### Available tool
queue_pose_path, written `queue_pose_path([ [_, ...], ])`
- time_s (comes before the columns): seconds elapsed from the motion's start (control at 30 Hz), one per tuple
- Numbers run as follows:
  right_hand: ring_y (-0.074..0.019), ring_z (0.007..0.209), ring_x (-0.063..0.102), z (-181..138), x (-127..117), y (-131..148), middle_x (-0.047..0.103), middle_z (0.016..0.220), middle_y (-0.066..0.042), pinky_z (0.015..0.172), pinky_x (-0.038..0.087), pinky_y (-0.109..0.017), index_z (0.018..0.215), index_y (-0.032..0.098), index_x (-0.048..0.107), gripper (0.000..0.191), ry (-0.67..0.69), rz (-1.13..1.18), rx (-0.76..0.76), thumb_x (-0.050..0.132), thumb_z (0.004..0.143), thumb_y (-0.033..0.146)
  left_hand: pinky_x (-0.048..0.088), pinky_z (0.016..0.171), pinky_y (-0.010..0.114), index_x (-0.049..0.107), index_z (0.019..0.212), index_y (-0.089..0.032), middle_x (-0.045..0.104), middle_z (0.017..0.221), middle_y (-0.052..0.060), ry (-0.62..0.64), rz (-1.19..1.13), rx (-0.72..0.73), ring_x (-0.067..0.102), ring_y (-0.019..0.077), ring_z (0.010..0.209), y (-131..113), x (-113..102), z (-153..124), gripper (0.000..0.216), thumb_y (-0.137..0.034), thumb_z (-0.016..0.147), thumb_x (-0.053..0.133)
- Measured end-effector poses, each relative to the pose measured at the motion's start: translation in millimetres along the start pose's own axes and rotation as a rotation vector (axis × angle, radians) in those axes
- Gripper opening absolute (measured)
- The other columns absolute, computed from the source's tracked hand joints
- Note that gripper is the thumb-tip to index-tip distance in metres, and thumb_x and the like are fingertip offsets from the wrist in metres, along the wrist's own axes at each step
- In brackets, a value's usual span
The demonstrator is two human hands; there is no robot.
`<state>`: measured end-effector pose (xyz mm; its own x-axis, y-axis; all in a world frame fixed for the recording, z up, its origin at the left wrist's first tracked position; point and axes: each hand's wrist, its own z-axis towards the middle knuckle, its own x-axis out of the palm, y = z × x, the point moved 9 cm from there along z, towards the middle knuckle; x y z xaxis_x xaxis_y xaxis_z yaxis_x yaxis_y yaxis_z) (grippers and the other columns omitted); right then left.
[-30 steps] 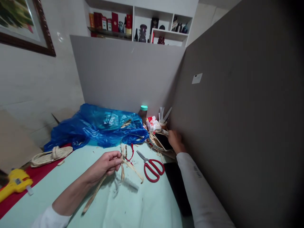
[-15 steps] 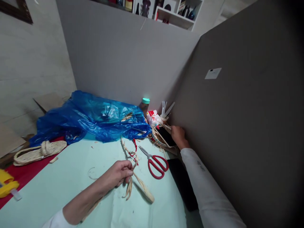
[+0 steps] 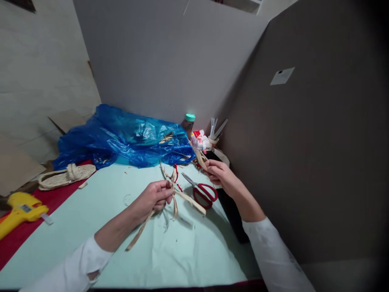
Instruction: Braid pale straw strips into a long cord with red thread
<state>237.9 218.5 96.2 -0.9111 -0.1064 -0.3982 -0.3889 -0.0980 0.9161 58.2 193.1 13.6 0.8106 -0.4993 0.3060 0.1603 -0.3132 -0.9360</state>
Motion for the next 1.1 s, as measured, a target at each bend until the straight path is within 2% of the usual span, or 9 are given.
queue_pose_path([
  [0.13, -0.0077, 0.05, 0.03, -34.3, 38.3, 21.0, 0.034, 0.056, 0.005, 0.046, 0.023, -0.02, 0.074, 0.017, 0.058, 0.036, 0.107, -0.029, -0.088, 0.048, 0.09, 0.047, 0.008, 0.039, 0.018, 0.053, 0.085, -0.013, 0.05, 0.061, -0.003, -0.055, -0.012, 0.078, 0.024, -0.0012, 0.04, -8.7, -8.7, -1.5, 0.026, -0.034, 0.079, 0.068],
  [0.27, -0.0082, 0.053, 0.032, -61.1, 62.5, 32.3, 0.038, 0.058, 0.004, 0.049, 0.025, -0.021, 0.072, 0.016, 0.06, 0.045, 0.167, -0.031, -0.119, 0.041, 0.093, 0.051, 0.008, 0.04, 0.018, 0.053, 0.086, -0.013, 0.053, 0.062, -0.002, -0.083, -0.004, 0.14, 0.023, -0.0015, 0.039, -14.4, -9.3, -3.4, 0.025, -0.033, 0.08, 0.067],
  [0.33, -0.0083, 0.054, 0.034, -69.1, 69.8, 32.3, 0.04, 0.057, 0.004, 0.051, 0.027, -0.021, 0.067, 0.016, 0.058, 0.044, 0.158, -0.024, -0.122, 0.047, 0.091, 0.051, 0.009, 0.04, 0.019, 0.053, 0.086, -0.014, 0.056, 0.065, -0.001, -0.095, -0.011, 0.177, 0.024, -0.0012, 0.039, -18.4, -7.6, -5.4, 0.025, -0.034, 0.081, 0.067],
  [0.43, -0.0091, 0.056, 0.04, -74.9, 68.0, 27.9, 0.046, 0.059, 0.003, 0.054, 0.031, -0.021, 0.065, 0.017, 0.053, 0.037, 0.007, -0.076, -0.131, 0.052, 0.09, 0.044, 0.012, 0.041, 0.019, 0.051, 0.086, -0.014, 0.061, 0.069, 0.001, -0.1, -0.03, 0.228, 0.025, -0.0013, 0.04, -25.1, -3.4, -9.8, 0.024, -0.031, 0.082, 0.067],
  [0.53, -0.0093, 0.054, 0.046, -77.9, 68.3, 22.0, 0.053, 0.061, 0.002, 0.054, 0.034, -0.021, 0.072, 0.018, 0.054, 0.031, -0.089, -0.122, -0.126, 0.044, 0.095, 0.036, 0.011, 0.041, 0.018, 0.049, 0.085, -0.014, 0.064, 0.071, 0.002, -0.084, -0.027, 0.253, 0.024, -0.002, 0.039, -29.8, 0.9, -13.1, 0.021, -0.027, 0.083, 0.065],
  [0.77, -0.006, 0.04, 0.038, -70.9, 82.3, 8.3, 0.055, 0.059, 0.005, 0.039, 0.027, -0.017, 0.084, 0.021, 0.046, 0.018, -0.05, 0.139, 0.032, 0.044, 0.093, 0.036, 0.011, 0.039, 0.017, 0.057, 0.099, -0.012, 0.062, 0.067, 0.001, -0.058, 0.015, 0.232, 0.024, -0.0014, 0.039, -31.0, 3.2, -14.0, 0.022, -0.027, 0.084, 0.064],
  [0.83, -0.0058, 0.036, 0.038, -68.9, 90.2, 4.9, 0.055, 0.056, 0.006, 0.035, 0.025, -0.016, 0.083, 0.022, 0.042, 0.022, 0.021, 0.268, 0.114, 0.046, 0.092, 0.042, 0.011, 0.039, 0.017, 0.059, 0.103, -0.012, 0.061, 0.064, 0.0, -0.051, 0.015, 0.229, 0.024, -0.0012, 0.039, -31.5, 3.4, -14.8, 0.025, -0.026, 0.083, 0.064],
  [0.93, -0.0071, 0.034, 0.045, -67.6, 99.5, 4.5, 0.06, 0.056, 0.004, 0.032, 0.027, -0.016, 0.08, 0.021, 0.042, 0.029, 0.157, 0.385, 0.177, 0.045, 0.092, 0.047, 0.011, 0.039, 0.016, 0.062, 0.095, -0.011, 0.059, 0.061, 0.0, -0.049, -0.007, 0.199, 0.024, -0.0013, 0.039, -29.8, 2.6, -15.5, 0.02, -0.027, 0.082, 0.065],
  [1.1, -0.0059, 0.036, 0.048, -60.4, 76.2, 9.0, 0.061, 0.057, 0.003, 0.036, 0.03, -0.016, 0.077, 0.02, 0.044, 0.027, 0.093, 0.444, 0.102, 0.049, 0.093, 0.042, 0.01, 0.038, 0.016, 0.062, 0.086, -0.01, 0.058, 0.06, -0.001, -0.063, -0.039, 0.137, 0.023, -0.0022, 0.038, -24.8, 0.3, -15.0, 0.021, -0.03, 0.082, 0.066],
])
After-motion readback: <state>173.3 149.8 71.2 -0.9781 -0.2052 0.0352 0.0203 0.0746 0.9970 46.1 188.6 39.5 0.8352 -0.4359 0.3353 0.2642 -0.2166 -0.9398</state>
